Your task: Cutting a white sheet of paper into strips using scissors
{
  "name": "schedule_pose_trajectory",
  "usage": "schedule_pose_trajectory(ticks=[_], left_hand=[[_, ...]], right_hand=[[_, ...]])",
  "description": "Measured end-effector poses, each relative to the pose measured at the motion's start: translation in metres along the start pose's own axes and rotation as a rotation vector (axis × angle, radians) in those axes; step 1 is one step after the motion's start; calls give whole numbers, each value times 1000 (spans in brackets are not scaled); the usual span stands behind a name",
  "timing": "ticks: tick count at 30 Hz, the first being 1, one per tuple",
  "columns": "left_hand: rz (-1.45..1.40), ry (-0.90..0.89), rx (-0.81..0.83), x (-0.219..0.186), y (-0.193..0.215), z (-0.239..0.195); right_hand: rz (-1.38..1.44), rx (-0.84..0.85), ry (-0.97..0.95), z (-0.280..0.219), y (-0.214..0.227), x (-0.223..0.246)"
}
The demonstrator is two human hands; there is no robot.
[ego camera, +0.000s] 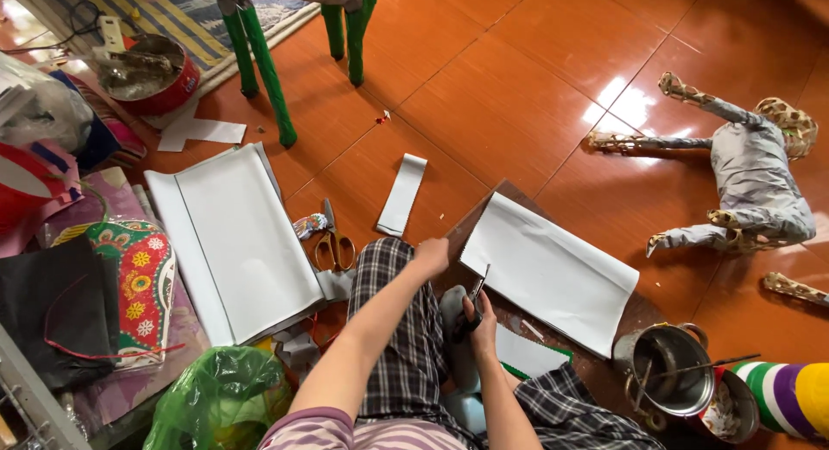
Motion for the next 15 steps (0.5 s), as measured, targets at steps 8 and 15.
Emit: schedule_pose_trajectory(ticks=[8, 15], left_hand=[[-1272, 98, -91, 13, 36, -20], [-1260, 133, -92, 28, 17, -2]], right_hand=[[-17, -41, 4, 9, 1, -11], [155, 24, -20, 1, 0, 2]])
Point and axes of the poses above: each hand's wrist, its own z-axis towards the middle knuckle, its own y-axis out of the back of the hand, x = y × z, the point moved 8 cm from there along z, towards the middle knuckle, and after that the axes turned 13 degrees about -z, right-handed, at the moved point
